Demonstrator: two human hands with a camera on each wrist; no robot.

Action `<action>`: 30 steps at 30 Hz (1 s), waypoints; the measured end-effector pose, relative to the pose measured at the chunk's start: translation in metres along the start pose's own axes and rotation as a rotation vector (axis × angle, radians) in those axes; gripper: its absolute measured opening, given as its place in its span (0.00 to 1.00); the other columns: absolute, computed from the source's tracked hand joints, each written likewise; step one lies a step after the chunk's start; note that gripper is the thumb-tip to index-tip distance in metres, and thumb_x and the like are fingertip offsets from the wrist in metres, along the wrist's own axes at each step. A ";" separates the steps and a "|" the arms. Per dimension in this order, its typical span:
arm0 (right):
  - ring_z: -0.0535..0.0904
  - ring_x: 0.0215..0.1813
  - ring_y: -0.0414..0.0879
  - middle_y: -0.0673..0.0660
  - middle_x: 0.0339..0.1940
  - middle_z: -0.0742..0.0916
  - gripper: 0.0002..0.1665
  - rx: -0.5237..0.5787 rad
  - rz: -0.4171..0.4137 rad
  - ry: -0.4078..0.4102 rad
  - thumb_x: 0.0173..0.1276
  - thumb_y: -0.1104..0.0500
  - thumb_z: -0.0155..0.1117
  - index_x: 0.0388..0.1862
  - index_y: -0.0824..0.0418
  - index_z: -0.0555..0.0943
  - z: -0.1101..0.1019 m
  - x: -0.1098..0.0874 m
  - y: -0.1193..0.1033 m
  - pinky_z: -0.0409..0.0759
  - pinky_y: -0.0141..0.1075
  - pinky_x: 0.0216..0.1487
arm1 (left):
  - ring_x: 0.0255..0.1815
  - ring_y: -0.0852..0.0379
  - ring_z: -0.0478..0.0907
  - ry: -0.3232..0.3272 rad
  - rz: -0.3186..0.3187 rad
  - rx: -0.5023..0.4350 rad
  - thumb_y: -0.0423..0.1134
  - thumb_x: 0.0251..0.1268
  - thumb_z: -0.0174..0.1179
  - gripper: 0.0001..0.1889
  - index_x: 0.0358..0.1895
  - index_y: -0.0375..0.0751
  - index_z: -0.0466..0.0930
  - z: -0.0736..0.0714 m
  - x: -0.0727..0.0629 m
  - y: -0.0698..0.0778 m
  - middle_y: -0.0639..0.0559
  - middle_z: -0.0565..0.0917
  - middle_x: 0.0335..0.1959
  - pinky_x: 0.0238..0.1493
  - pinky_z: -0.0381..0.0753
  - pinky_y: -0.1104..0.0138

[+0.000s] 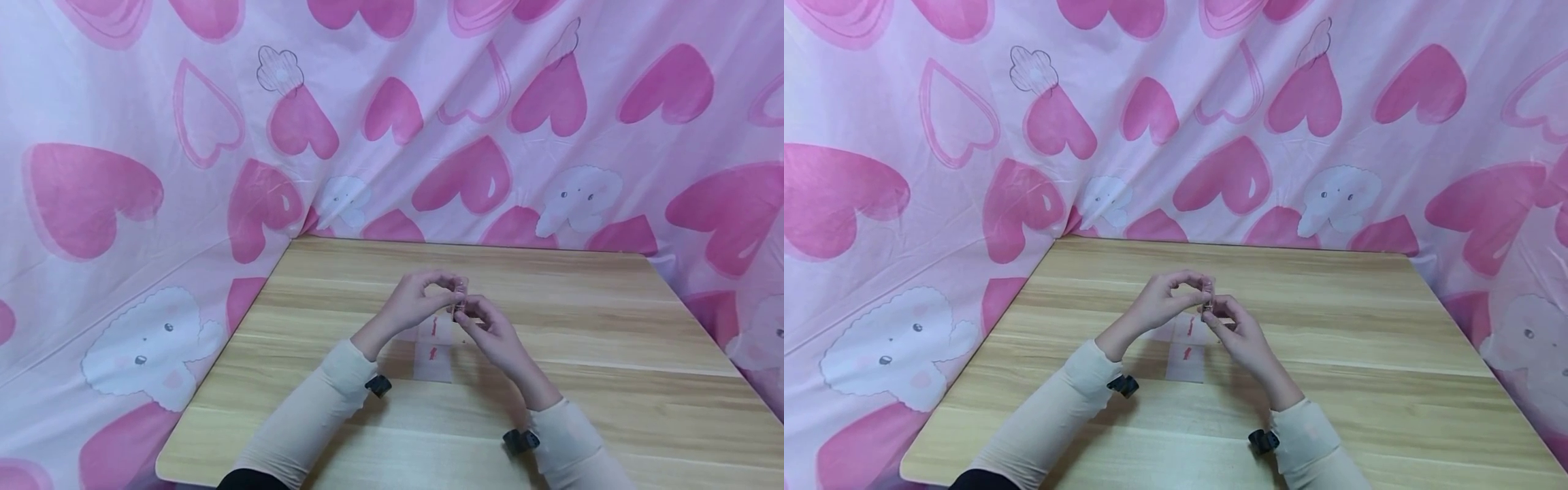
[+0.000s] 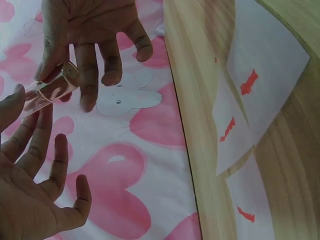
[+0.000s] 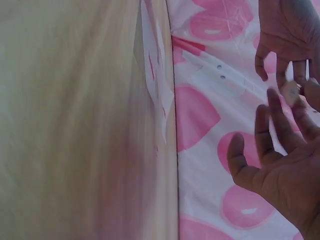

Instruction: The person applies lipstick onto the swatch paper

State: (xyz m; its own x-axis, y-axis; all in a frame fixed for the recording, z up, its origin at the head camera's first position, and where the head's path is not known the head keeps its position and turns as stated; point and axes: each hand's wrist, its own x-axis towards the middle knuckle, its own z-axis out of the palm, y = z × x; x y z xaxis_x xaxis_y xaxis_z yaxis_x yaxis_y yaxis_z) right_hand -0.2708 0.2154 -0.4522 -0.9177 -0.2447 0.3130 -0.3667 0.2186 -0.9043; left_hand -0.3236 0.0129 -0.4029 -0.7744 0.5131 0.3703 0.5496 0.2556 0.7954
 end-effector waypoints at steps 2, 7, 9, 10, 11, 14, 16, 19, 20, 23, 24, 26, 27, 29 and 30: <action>0.79 0.49 0.49 0.57 0.46 0.84 0.14 -0.101 -0.014 0.004 0.76 0.57 0.61 0.58 0.57 0.79 -0.002 0.002 0.000 0.83 0.36 0.47 | 0.53 0.66 0.79 -0.009 -0.001 0.013 0.51 0.67 0.67 0.15 0.53 0.54 0.86 -0.001 -0.001 -0.003 0.66 0.85 0.46 0.58 0.77 0.59; 0.80 0.36 0.46 0.51 0.34 0.83 0.13 -0.289 -0.016 0.020 0.72 0.54 0.67 0.52 0.55 0.82 -0.005 0.011 0.006 0.81 0.35 0.36 | 0.54 0.59 0.79 -0.006 -0.068 0.067 0.50 0.68 0.66 0.18 0.57 0.52 0.83 -0.002 -0.005 -0.013 0.61 0.85 0.48 0.54 0.79 0.57; 0.81 0.34 0.44 0.50 0.32 0.85 0.11 -0.347 -0.015 0.021 0.71 0.56 0.68 0.50 0.57 0.82 -0.006 0.013 0.009 0.80 0.35 0.33 | 0.55 0.55 0.80 0.003 -0.099 0.081 0.51 0.69 0.65 0.19 0.59 0.51 0.82 -0.003 -0.007 -0.018 0.58 0.85 0.49 0.54 0.80 0.56; 0.81 0.34 0.44 0.50 0.31 0.85 0.11 -0.376 -0.013 0.017 0.71 0.57 0.68 0.49 0.58 0.81 -0.007 0.014 0.011 0.80 0.35 0.33 | 0.56 0.52 0.80 0.009 -0.109 0.081 0.51 0.69 0.65 0.19 0.59 0.50 0.82 -0.004 -0.008 -0.020 0.57 0.85 0.50 0.54 0.80 0.54; 0.81 0.34 0.44 0.50 0.31 0.85 0.10 -0.410 -0.015 0.008 0.71 0.58 0.68 0.47 0.59 0.81 -0.008 0.015 0.013 0.80 0.35 0.33 | 0.57 0.51 0.80 0.012 -0.119 0.087 0.51 0.69 0.65 0.19 0.59 0.50 0.81 -0.004 -0.009 -0.023 0.56 0.85 0.51 0.55 0.79 0.54; 0.80 0.33 0.43 0.50 0.30 0.85 0.09 -0.493 0.020 -0.028 0.70 0.59 0.68 0.45 0.61 0.81 -0.010 0.016 0.018 0.79 0.35 0.33 | 0.57 0.49 0.79 0.016 -0.148 0.080 0.51 0.69 0.65 0.19 0.58 0.50 0.82 -0.006 -0.012 -0.027 0.55 0.85 0.51 0.54 0.80 0.54; 0.79 0.32 0.43 0.52 0.30 0.85 0.08 -0.517 0.064 -0.070 0.71 0.59 0.67 0.44 0.61 0.80 -0.011 0.017 0.021 0.79 0.36 0.32 | 0.58 0.48 0.79 0.015 -0.165 0.083 0.52 0.69 0.65 0.18 0.57 0.50 0.82 -0.006 -0.014 -0.029 0.56 0.86 0.51 0.53 0.81 0.54; 0.80 0.30 0.44 0.55 0.30 0.85 0.09 -0.509 0.127 -0.117 0.72 0.60 0.66 0.46 0.63 0.79 -0.011 0.018 0.025 0.81 0.35 0.30 | 0.58 0.49 0.79 0.011 -0.189 0.093 0.52 0.69 0.65 0.18 0.56 0.50 0.83 -0.008 -0.016 -0.029 0.56 0.86 0.51 0.55 0.80 0.53; 0.80 0.29 0.44 0.56 0.30 0.85 0.11 -0.504 0.134 -0.126 0.71 0.61 0.66 0.48 0.65 0.79 -0.012 0.019 0.027 0.81 0.35 0.29 | 0.59 0.48 0.79 0.011 -0.193 0.092 0.52 0.69 0.65 0.18 0.56 0.50 0.84 -0.009 -0.016 -0.029 0.56 0.86 0.51 0.56 0.79 0.51; 0.81 0.29 0.44 0.56 0.30 0.86 0.14 -0.508 0.143 -0.137 0.71 0.63 0.66 0.52 0.67 0.78 -0.012 0.020 0.032 0.81 0.35 0.30 | 0.58 0.49 0.79 0.014 -0.202 0.100 0.51 0.68 0.65 0.18 0.55 0.48 0.84 -0.010 -0.019 -0.030 0.55 0.85 0.53 0.58 0.78 0.50; 0.81 0.30 0.44 0.55 0.30 0.86 0.15 -0.514 0.147 -0.137 0.70 0.63 0.66 0.53 0.67 0.78 -0.012 0.020 0.033 0.81 0.35 0.30 | 0.58 0.50 0.78 0.015 -0.206 0.101 0.51 0.68 0.65 0.18 0.55 0.47 0.85 -0.011 -0.020 -0.031 0.56 0.85 0.53 0.58 0.78 0.50; 0.80 0.30 0.44 0.54 0.30 0.85 0.15 -0.525 0.166 -0.137 0.70 0.63 0.67 0.53 0.67 0.79 -0.012 0.021 0.036 0.81 0.36 0.31 | 0.57 0.52 0.78 0.017 -0.209 0.107 0.51 0.69 0.65 0.17 0.54 0.48 0.85 -0.011 -0.022 -0.034 0.57 0.85 0.53 0.57 0.78 0.52; 0.80 0.31 0.44 0.54 0.30 0.85 0.15 -0.533 0.177 -0.138 0.70 0.63 0.67 0.53 0.66 0.79 -0.012 0.021 0.037 0.80 0.36 0.31 | 0.57 0.54 0.78 0.018 -0.213 0.115 0.51 0.69 0.65 0.16 0.54 0.48 0.85 -0.011 -0.023 -0.036 0.59 0.85 0.54 0.57 0.78 0.53; 0.80 0.31 0.44 0.53 0.29 0.85 0.15 -0.543 0.198 -0.140 0.69 0.63 0.68 0.52 0.65 0.80 -0.012 0.021 0.038 0.79 0.36 0.32 | 0.57 0.57 0.77 0.022 -0.227 0.125 0.51 0.69 0.64 0.15 0.53 0.50 0.85 -0.012 -0.026 -0.040 0.61 0.84 0.53 0.57 0.78 0.56; 0.79 0.32 0.44 0.53 0.30 0.85 0.15 -0.545 0.209 -0.144 0.69 0.62 0.68 0.52 0.65 0.80 -0.012 0.021 0.039 0.79 0.37 0.33 | 0.57 0.57 0.77 0.023 -0.233 0.128 0.51 0.69 0.64 0.16 0.53 0.49 0.85 -0.012 -0.027 -0.041 0.61 0.84 0.53 0.57 0.77 0.56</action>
State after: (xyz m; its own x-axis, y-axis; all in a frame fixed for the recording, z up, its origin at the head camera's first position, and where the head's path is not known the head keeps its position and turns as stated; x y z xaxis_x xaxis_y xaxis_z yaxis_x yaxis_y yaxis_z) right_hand -0.3060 0.2301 -0.4772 -0.9629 -0.2613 0.0678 -0.2411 0.7196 -0.6512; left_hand -0.3291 -0.0210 -0.4396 -0.8908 0.4100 0.1960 0.3895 0.4668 0.7940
